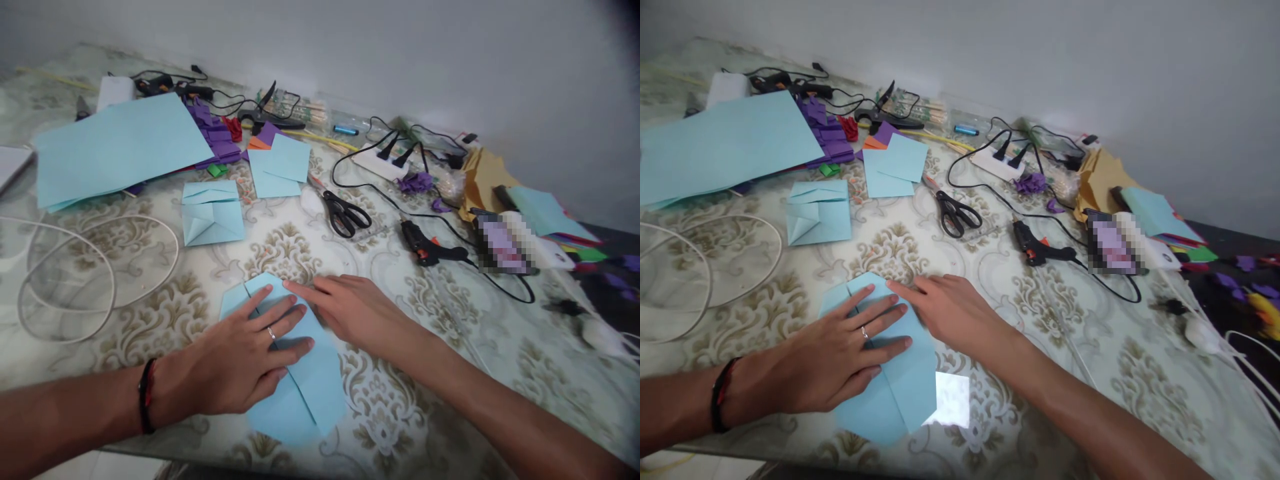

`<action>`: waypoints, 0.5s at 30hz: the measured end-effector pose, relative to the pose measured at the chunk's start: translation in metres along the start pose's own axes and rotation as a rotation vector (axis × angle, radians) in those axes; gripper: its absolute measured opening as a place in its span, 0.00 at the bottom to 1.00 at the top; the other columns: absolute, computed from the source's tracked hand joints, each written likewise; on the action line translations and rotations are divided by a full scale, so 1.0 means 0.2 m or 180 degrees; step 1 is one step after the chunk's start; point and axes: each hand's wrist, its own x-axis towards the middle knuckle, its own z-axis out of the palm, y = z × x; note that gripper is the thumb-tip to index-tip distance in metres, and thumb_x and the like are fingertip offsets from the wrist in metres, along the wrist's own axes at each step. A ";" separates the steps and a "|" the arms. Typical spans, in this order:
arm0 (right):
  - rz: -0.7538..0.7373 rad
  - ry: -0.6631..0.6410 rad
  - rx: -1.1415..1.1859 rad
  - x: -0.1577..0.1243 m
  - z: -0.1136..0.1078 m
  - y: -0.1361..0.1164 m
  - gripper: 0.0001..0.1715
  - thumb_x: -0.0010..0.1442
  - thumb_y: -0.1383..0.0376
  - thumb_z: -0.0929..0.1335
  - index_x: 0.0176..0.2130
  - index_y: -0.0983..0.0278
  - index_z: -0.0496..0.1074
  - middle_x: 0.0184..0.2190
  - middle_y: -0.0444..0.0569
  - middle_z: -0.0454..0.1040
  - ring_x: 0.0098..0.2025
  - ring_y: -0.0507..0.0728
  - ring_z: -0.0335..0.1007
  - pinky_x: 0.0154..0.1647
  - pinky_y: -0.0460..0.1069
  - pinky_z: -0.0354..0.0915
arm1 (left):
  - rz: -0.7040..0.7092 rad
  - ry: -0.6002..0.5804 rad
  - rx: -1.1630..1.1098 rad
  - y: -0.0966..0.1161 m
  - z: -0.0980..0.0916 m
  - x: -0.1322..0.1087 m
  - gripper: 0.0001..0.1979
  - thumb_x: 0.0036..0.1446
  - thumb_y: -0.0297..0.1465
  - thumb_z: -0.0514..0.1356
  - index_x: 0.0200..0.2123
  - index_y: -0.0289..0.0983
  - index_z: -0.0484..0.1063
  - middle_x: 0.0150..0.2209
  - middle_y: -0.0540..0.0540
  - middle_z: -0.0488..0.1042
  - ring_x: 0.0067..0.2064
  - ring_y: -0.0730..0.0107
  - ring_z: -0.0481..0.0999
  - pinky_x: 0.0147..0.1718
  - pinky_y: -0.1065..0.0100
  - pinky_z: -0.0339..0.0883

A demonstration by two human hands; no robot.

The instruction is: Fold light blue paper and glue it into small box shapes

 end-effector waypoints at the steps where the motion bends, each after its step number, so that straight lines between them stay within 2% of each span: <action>1: 0.0000 -0.0019 0.0000 0.02 0.00 0.00 0.35 0.64 0.75 0.66 0.67 0.58 0.68 0.37 0.46 0.78 0.34 0.55 0.71 0.35 0.49 0.62 | -0.0005 0.0001 -0.0002 0.00 0.00 0.00 0.25 0.72 0.39 0.55 0.69 0.45 0.64 0.73 0.36 0.60 0.75 0.46 0.55 0.73 0.38 0.39; 9: 0.0019 -0.0114 0.0033 0.17 -0.03 -0.04 0.35 0.64 0.75 0.67 0.67 0.57 0.68 0.40 0.47 0.80 0.35 0.55 0.73 0.33 0.49 0.60 | 0.0035 0.0127 0.0000 0.00 0.01 0.00 0.25 0.70 0.39 0.57 0.68 0.44 0.66 0.72 0.36 0.62 0.75 0.46 0.55 0.73 0.40 0.38; 15: 0.0100 -0.0063 0.0374 0.14 -0.05 -0.02 0.34 0.67 0.75 0.64 0.69 0.59 0.67 0.41 0.49 0.79 0.38 0.57 0.76 0.36 0.50 0.69 | 0.0021 0.0100 -0.0005 -0.02 -0.02 0.00 0.25 0.71 0.36 0.57 0.69 0.46 0.66 0.73 0.39 0.61 0.75 0.49 0.56 0.74 0.43 0.39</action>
